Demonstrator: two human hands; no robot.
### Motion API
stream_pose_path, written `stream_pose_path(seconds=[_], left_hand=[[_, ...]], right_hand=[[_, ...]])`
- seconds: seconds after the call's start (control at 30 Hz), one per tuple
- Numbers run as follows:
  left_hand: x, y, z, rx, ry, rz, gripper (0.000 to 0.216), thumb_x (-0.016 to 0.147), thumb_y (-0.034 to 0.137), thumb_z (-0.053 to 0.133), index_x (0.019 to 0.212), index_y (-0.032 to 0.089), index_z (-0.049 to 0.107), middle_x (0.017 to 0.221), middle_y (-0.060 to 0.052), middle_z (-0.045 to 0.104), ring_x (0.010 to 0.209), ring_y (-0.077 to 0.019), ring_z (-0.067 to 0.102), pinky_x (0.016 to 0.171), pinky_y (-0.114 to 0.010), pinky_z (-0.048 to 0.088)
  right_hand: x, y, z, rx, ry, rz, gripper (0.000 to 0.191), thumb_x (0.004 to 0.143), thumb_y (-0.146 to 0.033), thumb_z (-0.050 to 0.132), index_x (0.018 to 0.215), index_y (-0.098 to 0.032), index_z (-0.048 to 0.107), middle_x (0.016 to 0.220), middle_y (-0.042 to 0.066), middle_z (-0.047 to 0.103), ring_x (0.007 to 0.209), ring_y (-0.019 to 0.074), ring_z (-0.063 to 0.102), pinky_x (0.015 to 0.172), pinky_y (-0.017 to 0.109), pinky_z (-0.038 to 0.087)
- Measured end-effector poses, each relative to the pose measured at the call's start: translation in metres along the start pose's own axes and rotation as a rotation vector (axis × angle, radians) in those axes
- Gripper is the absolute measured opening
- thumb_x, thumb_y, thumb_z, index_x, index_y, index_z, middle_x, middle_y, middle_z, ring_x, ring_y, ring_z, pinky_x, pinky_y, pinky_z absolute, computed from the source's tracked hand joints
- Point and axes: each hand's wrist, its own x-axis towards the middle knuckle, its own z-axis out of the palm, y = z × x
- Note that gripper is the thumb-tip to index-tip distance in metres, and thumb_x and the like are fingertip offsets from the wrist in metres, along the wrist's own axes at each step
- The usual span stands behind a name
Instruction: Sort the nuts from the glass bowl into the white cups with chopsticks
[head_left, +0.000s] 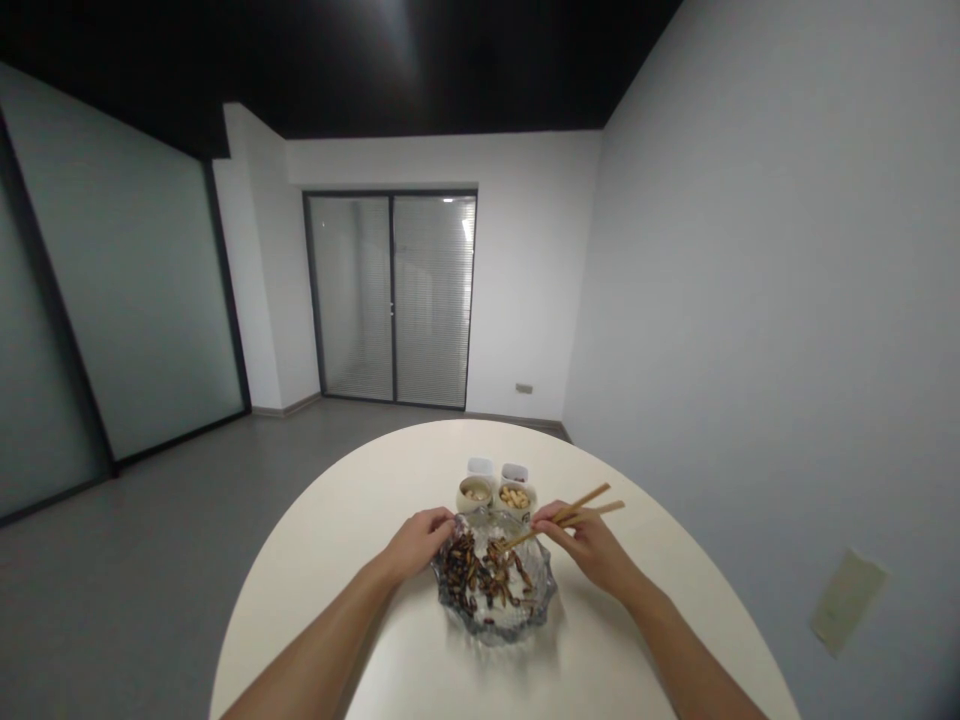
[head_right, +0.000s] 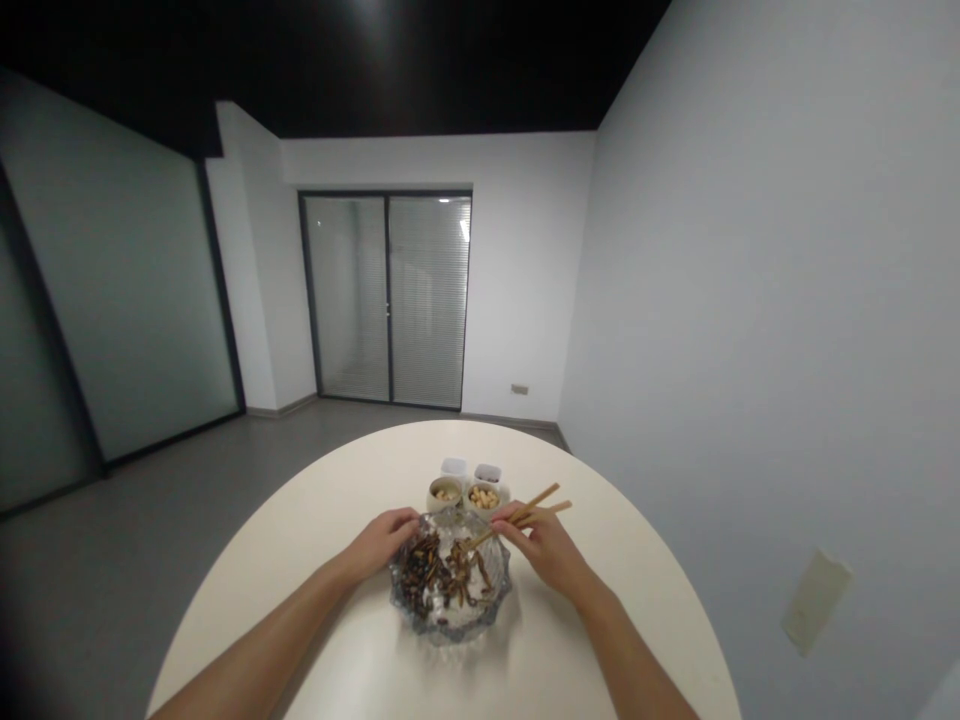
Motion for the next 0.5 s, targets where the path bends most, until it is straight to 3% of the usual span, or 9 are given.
stream_pose_path(seconds=[0.23,0.5], left_hand=[[0.001,-0.003,0.002,-0.001,-0.003,-0.003,0.035,0.089,0.042,0.046,0.088,0.016,0.069,0.087,-0.005,0.072,0.085,-0.0217,0.064,0.077,-0.028,0.045],[0.001,-0.003,0.001,0.028,0.005,0.007,0.036,0.09,0.043,0.045,0.087,0.016,0.069,0.087,-0.005,0.072,0.085,-0.0213,0.063,0.076,-0.027,0.044]], right_hand=[[0.0,0.009,-0.002,0.007,0.181,0.003,0.03,0.088,-0.05,0.065,0.085,-0.021,0.075,0.084,0.007,0.076,0.082,0.0245,0.07,0.077,0.036,0.056],[-0.001,0.006,0.01,0.025,0.093,0.033,0.026,0.086,-0.047,0.068,0.086,-0.022,0.075,0.084,0.005,0.077,0.082,0.0247,0.072,0.076,0.036,0.057]])
